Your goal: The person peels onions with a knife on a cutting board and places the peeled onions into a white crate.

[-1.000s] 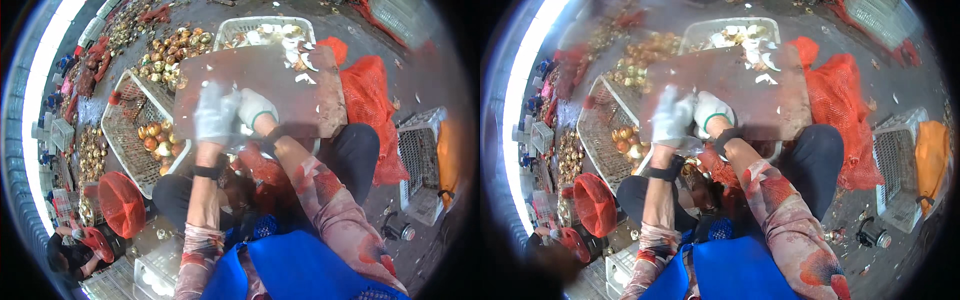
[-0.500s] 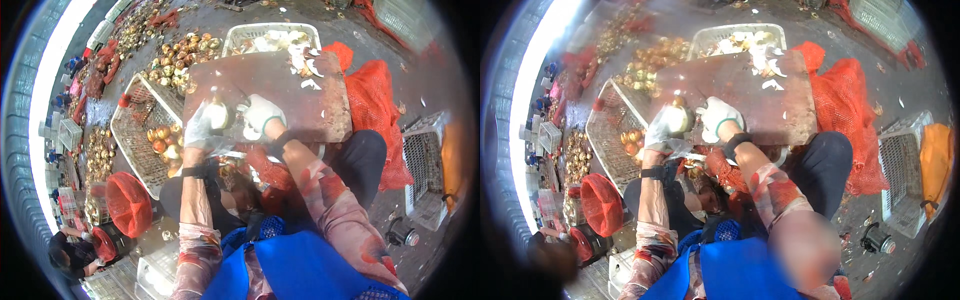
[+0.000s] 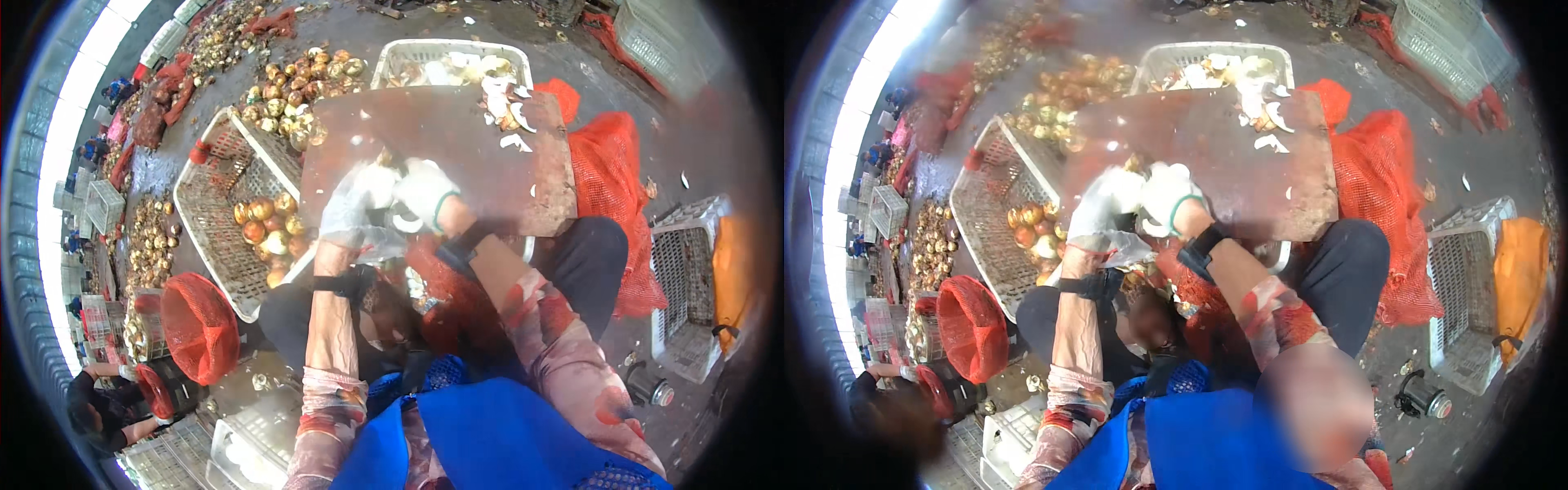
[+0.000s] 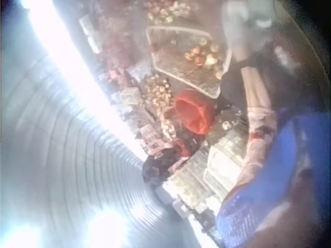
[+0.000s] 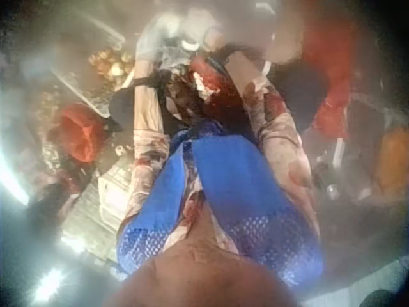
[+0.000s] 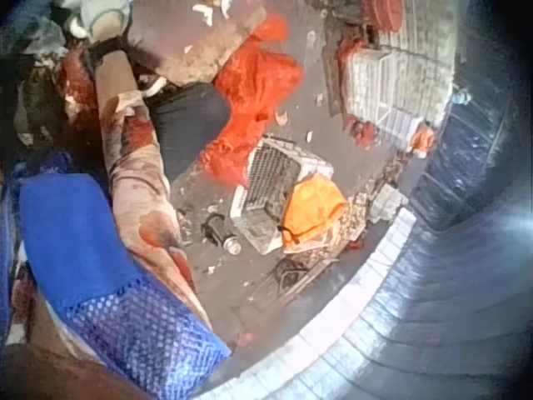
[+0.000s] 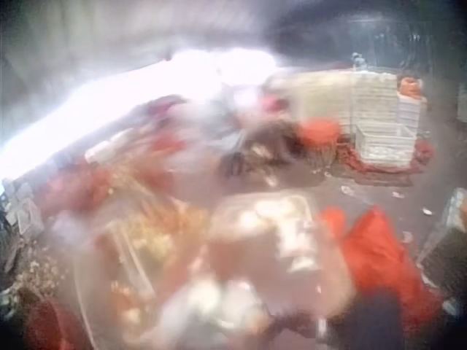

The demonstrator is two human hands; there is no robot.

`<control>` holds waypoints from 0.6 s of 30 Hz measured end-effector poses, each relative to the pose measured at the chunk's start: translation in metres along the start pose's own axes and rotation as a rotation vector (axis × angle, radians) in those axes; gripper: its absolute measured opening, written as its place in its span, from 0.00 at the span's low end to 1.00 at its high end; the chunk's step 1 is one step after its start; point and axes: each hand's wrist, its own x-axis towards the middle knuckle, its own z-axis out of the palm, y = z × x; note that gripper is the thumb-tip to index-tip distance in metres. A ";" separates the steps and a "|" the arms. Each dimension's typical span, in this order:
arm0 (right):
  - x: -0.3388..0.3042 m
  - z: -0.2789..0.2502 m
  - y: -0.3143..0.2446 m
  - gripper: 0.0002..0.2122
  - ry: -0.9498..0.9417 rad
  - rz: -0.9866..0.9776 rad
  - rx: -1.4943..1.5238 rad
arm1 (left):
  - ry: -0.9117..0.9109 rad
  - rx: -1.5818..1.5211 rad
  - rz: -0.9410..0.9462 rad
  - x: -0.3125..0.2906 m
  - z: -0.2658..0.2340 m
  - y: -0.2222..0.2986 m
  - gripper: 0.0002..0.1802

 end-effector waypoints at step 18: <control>-0.008 -0.010 0.007 0.19 0.032 0.096 -0.177 | -0.025 1.416 0.577 0.015 -0.009 0.020 0.40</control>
